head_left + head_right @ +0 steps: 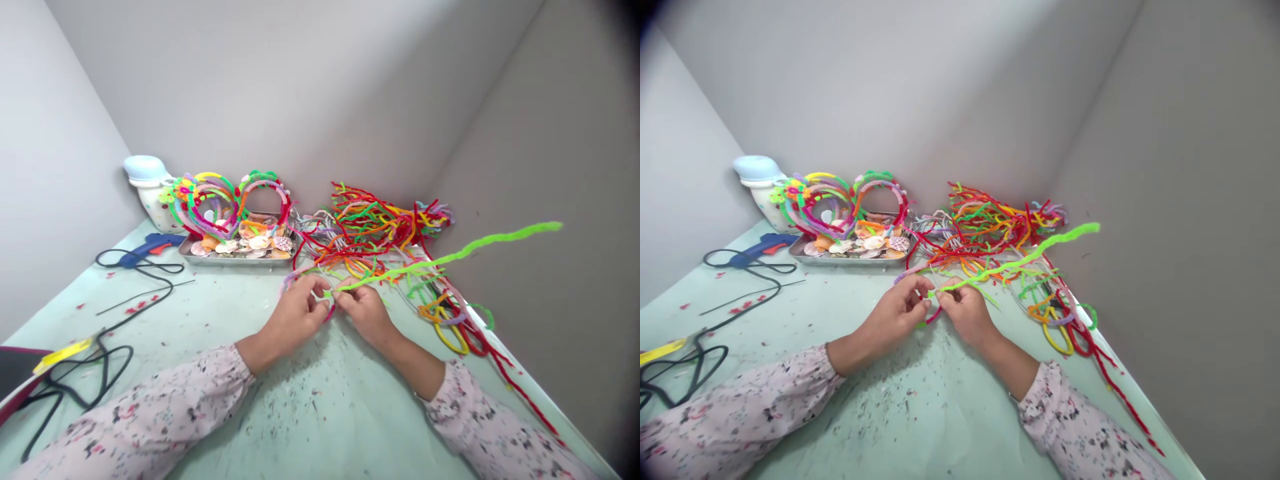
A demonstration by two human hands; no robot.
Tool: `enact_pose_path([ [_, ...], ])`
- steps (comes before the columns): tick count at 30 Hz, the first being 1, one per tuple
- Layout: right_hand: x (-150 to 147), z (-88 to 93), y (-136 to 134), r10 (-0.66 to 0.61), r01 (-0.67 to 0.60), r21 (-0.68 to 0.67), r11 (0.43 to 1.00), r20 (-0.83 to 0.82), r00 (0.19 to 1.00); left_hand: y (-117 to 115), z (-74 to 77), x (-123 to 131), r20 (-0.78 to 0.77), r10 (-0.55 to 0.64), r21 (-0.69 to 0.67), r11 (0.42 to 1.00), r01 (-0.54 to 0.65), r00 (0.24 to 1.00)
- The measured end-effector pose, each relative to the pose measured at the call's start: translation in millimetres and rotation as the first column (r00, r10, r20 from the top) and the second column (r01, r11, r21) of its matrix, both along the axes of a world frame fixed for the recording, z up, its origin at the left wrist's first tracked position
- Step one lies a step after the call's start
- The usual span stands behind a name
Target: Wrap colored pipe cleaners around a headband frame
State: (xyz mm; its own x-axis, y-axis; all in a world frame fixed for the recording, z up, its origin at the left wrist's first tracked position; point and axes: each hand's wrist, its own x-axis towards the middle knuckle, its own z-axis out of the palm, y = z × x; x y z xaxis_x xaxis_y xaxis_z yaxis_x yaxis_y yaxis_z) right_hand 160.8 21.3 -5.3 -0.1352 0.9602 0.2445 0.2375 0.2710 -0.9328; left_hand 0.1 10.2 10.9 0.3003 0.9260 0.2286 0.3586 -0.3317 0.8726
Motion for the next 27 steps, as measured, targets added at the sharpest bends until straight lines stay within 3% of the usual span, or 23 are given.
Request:
enact_pose_path([
  [5,-0.2,-0.9,-0.7,0.025,-0.025,-0.027,0.999,0.003,1.0,-3.9,0.9,-1.2,-0.261,0.077,0.261,0.965,-0.006,0.962],
  [13,-0.4,-2.0,-1.5,0.008,-0.016,0.064,0.998,0.112,0.994,-4.5,4.3,-1.1,-0.356,0.159,0.272,0.96,-0.061,0.921],
  [21,-4.4,2.8,-6.5,0.038,-0.061,0.181,0.982,0.126,0.991,-1.0,8.0,0.1,-0.128,0.138,0.023,0.99,-0.136,0.982],
  [27,-3.1,4.4,-8.3,0.012,-0.038,0.179,0.983,0.139,0.99,9.0,-1.6,-1.7,0.118,0.137,-0.277,0.956,-0.1,0.984],
])
